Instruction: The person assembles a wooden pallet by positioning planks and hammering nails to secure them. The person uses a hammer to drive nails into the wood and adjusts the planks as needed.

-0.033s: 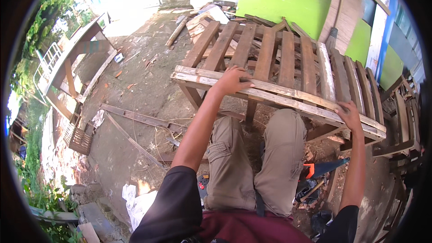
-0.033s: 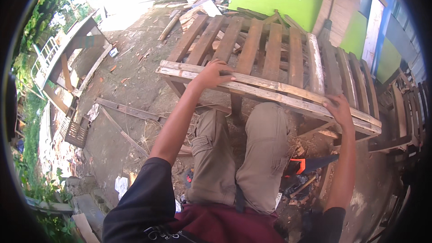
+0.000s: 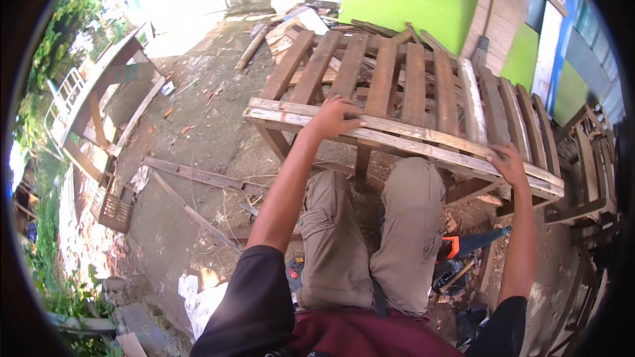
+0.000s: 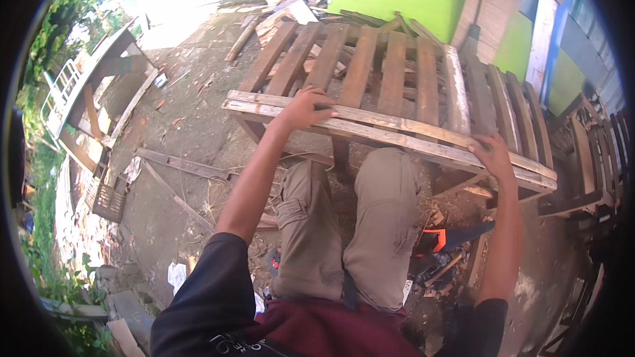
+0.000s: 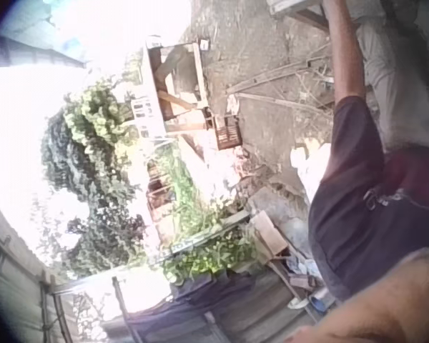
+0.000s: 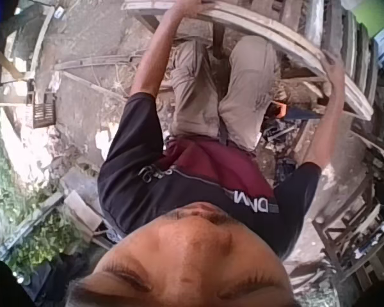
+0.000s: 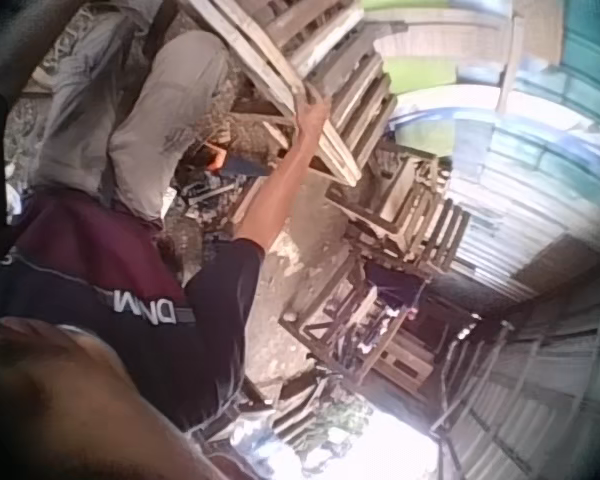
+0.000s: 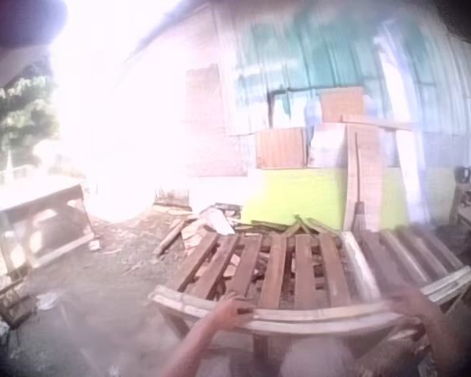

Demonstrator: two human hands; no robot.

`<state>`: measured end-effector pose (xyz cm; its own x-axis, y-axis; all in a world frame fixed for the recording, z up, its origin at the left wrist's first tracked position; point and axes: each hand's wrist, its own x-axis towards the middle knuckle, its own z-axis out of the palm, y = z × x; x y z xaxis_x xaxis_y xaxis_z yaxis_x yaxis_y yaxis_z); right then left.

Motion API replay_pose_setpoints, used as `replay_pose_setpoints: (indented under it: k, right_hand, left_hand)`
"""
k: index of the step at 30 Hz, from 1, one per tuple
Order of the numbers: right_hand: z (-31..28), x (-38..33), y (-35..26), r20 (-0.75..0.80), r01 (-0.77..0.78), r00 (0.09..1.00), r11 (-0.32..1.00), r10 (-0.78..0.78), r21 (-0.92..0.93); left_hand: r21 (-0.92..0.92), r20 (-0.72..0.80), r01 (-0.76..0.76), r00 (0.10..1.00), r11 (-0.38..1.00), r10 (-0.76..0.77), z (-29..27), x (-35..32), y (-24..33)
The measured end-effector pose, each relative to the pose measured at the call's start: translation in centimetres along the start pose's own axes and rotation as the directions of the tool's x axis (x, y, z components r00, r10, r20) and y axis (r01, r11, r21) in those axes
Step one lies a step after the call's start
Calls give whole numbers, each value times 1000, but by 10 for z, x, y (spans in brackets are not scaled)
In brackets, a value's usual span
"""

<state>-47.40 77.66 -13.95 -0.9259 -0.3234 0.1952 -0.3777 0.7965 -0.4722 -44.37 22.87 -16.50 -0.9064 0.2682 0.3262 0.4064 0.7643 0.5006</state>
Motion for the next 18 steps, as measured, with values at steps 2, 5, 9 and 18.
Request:
replay_pose_setpoints:
  k: [2,5,9,18]
  right_hand:
    - [0,8,-8,-54,-3,999,999,1,-44]
    - [8,9,11,-86,-9,996,999,6,-39]
    - [13,11,9,-134,-20,991,985,-3,-173]
    - [15,5,-8,-95,-90,993,982,75,-169]
  left_hand:
    - [-6,-18,-38,999,999,38,-5,12,-11]
    - [14,-14,-155,988,988,155,-4,20,-11]
    - [46,-84,-153,984,987,156,0,20,-6]
    - [56,-32,-2,999,998,4,-6,13,-8]
